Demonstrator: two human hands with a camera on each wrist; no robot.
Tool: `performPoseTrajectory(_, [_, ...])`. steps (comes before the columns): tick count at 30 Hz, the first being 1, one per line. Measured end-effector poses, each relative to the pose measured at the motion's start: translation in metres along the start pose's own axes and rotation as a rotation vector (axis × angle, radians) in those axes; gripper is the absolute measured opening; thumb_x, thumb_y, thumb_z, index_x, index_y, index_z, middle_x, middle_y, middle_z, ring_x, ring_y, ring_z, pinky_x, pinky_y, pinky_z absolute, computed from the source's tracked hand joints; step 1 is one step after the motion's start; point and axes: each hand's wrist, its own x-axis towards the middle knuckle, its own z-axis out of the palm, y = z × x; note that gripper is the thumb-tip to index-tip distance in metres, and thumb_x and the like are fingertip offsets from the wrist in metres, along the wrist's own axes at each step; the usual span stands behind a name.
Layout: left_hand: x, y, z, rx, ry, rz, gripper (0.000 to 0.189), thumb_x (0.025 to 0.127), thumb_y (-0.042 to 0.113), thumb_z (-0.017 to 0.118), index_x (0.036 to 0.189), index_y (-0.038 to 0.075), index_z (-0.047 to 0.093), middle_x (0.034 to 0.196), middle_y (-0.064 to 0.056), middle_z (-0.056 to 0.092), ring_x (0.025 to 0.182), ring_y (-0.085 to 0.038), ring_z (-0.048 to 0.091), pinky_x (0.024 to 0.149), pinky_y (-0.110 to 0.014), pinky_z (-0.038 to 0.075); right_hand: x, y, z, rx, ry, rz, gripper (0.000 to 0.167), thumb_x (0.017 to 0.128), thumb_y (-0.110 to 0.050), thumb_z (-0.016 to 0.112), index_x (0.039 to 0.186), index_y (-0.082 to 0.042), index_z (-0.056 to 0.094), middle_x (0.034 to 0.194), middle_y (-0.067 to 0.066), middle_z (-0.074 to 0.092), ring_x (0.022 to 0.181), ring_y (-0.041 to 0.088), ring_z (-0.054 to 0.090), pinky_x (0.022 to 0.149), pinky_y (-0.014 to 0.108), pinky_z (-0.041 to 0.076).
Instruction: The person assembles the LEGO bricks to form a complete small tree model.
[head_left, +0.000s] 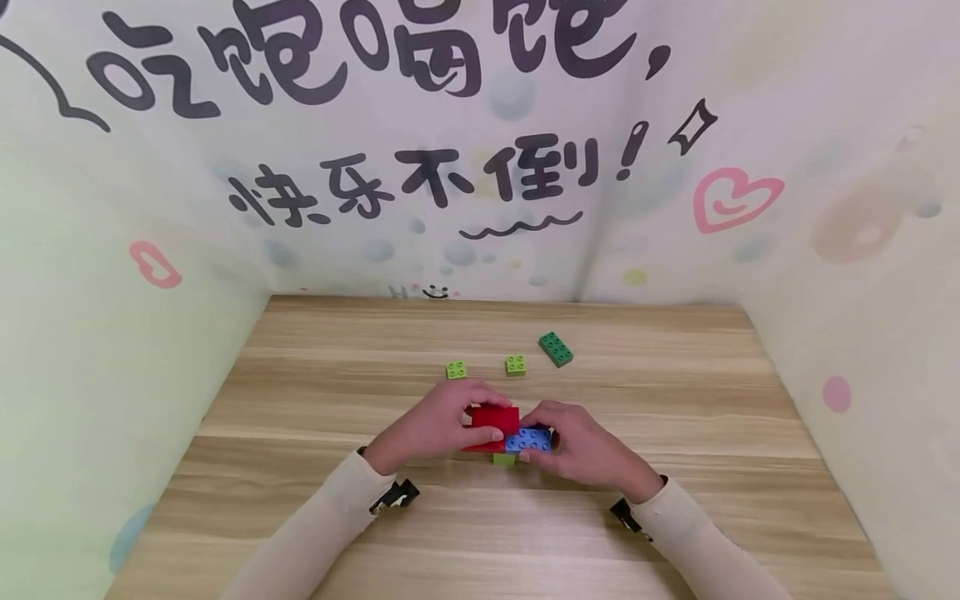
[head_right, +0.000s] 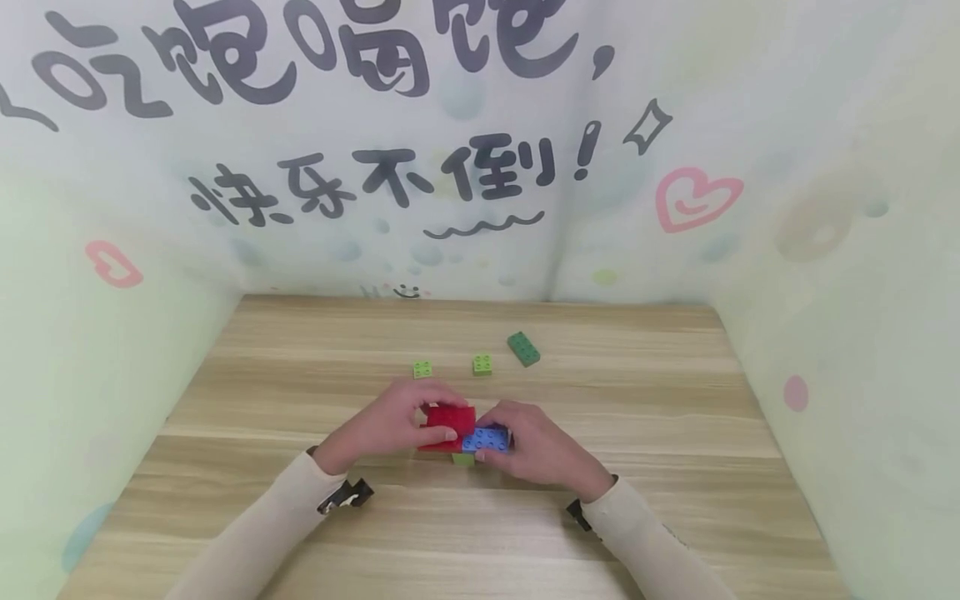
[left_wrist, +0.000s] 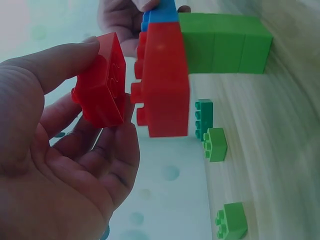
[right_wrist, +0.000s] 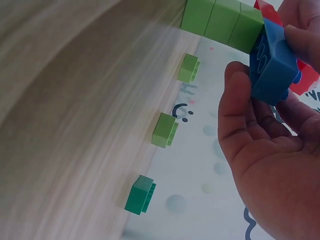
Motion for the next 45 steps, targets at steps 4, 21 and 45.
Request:
performPoseTrajectory(4, [-0.003,-0.001,0.004,0.012,-0.002,0.018,0.040,0.096,0.023,0.081,0.134,0.018,0.072,0.132,0.002,0.069,0.117,-0.014,0.063,0.087,-0.021,0.059,0.000,-0.001,0.000,-0.002,-0.002,0.005,0.031,0.092,-0.036,0.084,0.119,-0.023,0.072,0.109,-0.016,0.067,0.094,0.005,0.062,0.078,0.025,0.058])
performPoseTrajectory(21, [-0.008,-0.011,0.019,-0.047,0.049,0.053,0.032,0.094,0.018,0.082,0.126,0.020,0.076,0.120,0.006,0.072,0.106,-0.010,0.063,0.086,-0.025,0.058,-0.001,-0.002,-0.003,0.012,-0.007,0.020,0.025,0.094,-0.035,0.083,0.115,-0.026,0.071,0.105,-0.015,0.066,0.090,0.008,0.060,0.074,0.024,0.056])
performPoseTrajectory(45, [-0.009,-0.003,0.017,0.111,0.024,0.074,0.033,0.098,0.019,0.077,0.130,0.016,0.076,0.115,0.005,0.068,0.098,-0.008,0.059,0.080,-0.019,0.056,0.003,0.002,0.000,0.030,-0.014,-0.012,0.023,0.093,-0.030,0.084,0.112,-0.026,0.071,0.102,-0.015,0.066,0.088,0.008,0.060,0.073,0.025,0.056])
